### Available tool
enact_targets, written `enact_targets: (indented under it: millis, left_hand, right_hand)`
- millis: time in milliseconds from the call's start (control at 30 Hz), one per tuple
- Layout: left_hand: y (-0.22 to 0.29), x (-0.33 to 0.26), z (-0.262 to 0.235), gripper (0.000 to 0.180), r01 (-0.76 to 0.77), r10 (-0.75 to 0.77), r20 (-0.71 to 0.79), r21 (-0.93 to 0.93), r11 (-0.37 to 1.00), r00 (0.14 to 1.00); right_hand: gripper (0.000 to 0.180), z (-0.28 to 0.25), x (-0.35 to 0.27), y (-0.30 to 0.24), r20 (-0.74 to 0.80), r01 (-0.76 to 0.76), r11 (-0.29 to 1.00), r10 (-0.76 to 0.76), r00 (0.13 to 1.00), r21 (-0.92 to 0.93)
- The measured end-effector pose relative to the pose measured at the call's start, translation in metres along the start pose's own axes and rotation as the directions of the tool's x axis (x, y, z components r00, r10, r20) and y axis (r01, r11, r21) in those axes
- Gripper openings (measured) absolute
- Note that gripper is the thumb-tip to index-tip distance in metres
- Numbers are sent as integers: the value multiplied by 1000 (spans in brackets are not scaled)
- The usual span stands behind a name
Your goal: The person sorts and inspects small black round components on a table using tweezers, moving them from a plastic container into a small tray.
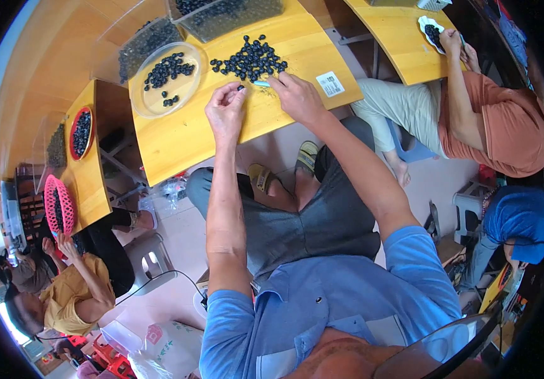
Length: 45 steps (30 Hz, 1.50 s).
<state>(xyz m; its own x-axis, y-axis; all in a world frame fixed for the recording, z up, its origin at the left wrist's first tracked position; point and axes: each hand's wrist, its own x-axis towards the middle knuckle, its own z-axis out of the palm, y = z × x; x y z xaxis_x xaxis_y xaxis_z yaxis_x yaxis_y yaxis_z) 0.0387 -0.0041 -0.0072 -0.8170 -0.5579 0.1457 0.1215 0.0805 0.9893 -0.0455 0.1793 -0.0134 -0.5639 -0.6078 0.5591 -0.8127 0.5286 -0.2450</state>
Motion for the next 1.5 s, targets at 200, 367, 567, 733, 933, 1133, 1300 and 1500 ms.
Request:
enact_targets:
  millis: [200, 367, 567, 733, 933, 1133, 1300, 1500]
  left_hand:
    - [15, 47, -60, 19, -210, 302, -272, 321, 923, 914]
    - [45, 86, -75, 24, -270, 495, -96, 741, 614, 863]
    - [29, 72, -27, 21, -403, 329, 262, 766, 501, 907]
    - [1, 68, -19, 24, -326, 331, 182, 828, 456, 926]
    - [-2, 55, -16, 24, -310, 307, 165, 796, 519, 937]
    - [-2, 43, -13, 14, -328, 319, 179, 793, 513, 931]
    - [-1, 38, -17, 16, -309, 278, 176, 762, 569, 944]
    - [-1, 19, -9, 19, -13, 20, -15, 350, 937, 1000]
  right_hand:
    - [23, 0, 0, -2, -14, -2, 1000, 2, 1000, 26]
    - [23, -1, 0, 1, -23, -7, 1000, 8, 1000, 26]
    - [26, 0, -1, 0, -16, -15, 1000, 15, 1000, 27]
    - [28, -1, 0, -2, -25, -8, 1000, 9, 1000, 29]
    - [25, 0, -2, 1, -38, -1, 1000, 2, 999, 31]
    - [23, 0, -2, 2, -50, 12, 999, -10, 999, 40]
    - [22, -1, -1, 0, -41, 0, 999, 2, 999, 36]
    - [22, 1, -1, 0, -45, -1, 999, 2, 999, 35]
